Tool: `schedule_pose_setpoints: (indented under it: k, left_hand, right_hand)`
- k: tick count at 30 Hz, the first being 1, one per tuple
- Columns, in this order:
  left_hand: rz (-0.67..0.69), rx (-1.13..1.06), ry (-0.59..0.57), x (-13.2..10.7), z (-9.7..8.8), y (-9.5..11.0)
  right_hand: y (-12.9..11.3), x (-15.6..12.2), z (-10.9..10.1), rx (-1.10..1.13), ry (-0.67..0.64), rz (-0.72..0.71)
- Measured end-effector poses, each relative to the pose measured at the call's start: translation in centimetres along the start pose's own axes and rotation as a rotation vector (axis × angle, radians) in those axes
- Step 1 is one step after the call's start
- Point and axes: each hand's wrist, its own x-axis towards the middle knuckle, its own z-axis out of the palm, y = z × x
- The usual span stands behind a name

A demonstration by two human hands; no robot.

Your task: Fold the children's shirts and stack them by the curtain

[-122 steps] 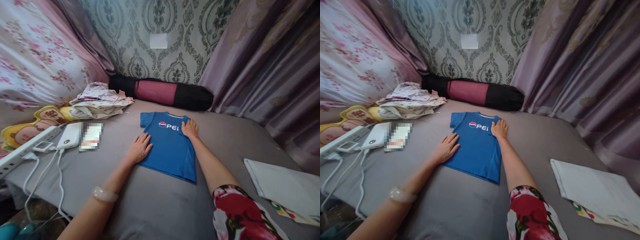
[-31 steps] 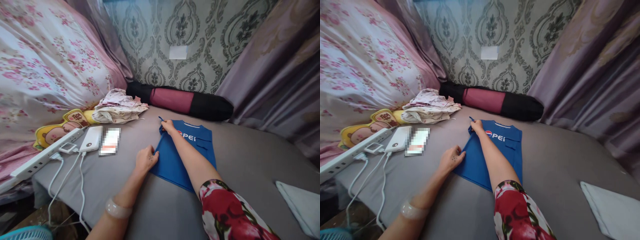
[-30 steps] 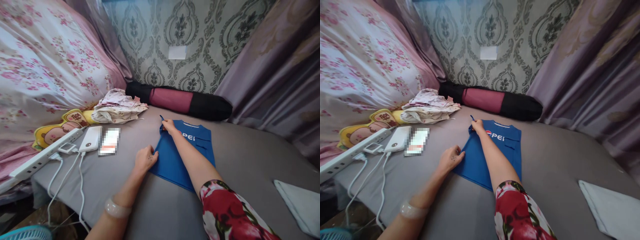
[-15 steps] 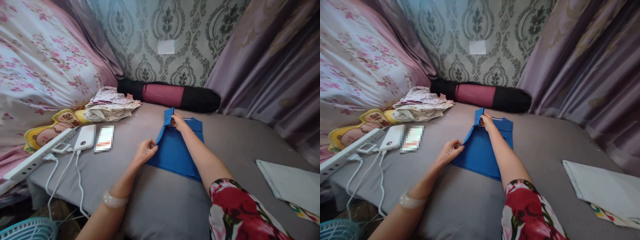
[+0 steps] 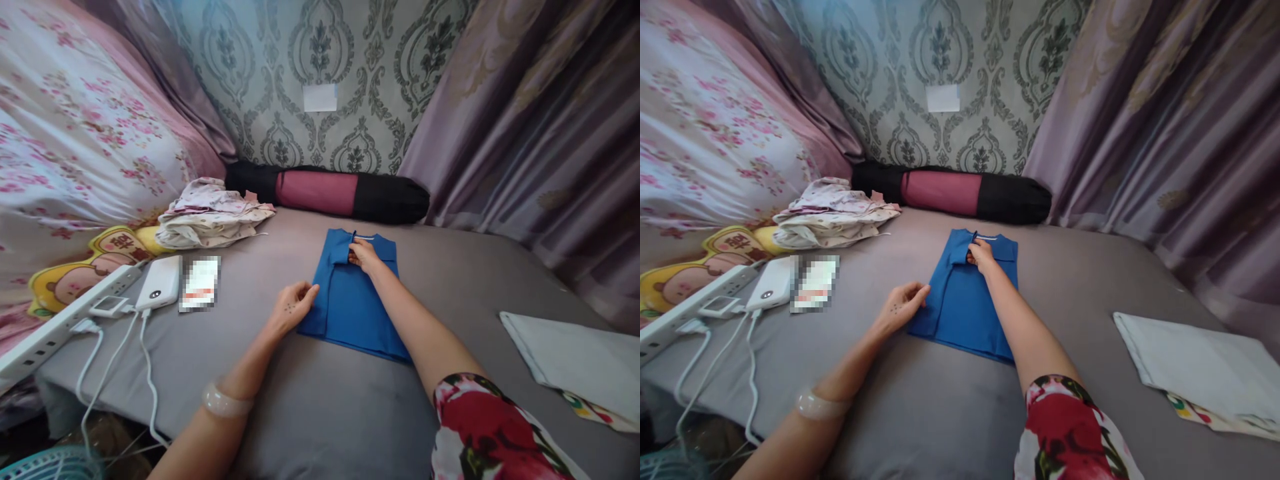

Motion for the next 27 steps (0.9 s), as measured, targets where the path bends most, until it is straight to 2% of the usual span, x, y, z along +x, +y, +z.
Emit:
schedule_pose_setpoints:
  k: [6,11,13,16,18,20,23,27]
  left_hand:
    - [0.285,0.306,0.052,0.2,0.4,-1.5]
    - [0.394,0.413,-0.024,0.1,1.1,-2.4]
    - [0.414,0.435,-0.055,0.0,1.3,-2.5]
    - [0.427,0.468,-0.092,-0.1,1.6,-2.3]
    - [0.425,0.492,-0.122,-0.2,1.7,-2.0]
    - [0.418,0.512,-0.158,-0.3,1.8,-1.6]
    - [0.407,0.532,-0.204,-0.4,1.8,-1.2]
    - [0.389,0.543,-0.245,-0.5,1.8,-1.2]
  right_hand:
    - [0.3,0.2,-0.3,-0.094,0.023,0.018]
    - [0.4,0.6,-1.1,-0.228,0.101,-0.015]
    - [0.3,0.6,-1.4,-0.309,0.168,-0.096]
    - [0.2,0.5,-1.0,-0.59,0.258,-0.396]
    - [0.2,0.4,-0.1,-0.796,0.203,-0.579]
    - [0.1,0.7,1.0,-0.915,0.077,-0.635]
    - [-0.2,1.6,2.6,-1.02,-0.015,-0.601]
    - [-1.1,3.7,3.9,-1.071,0.015,-0.565]
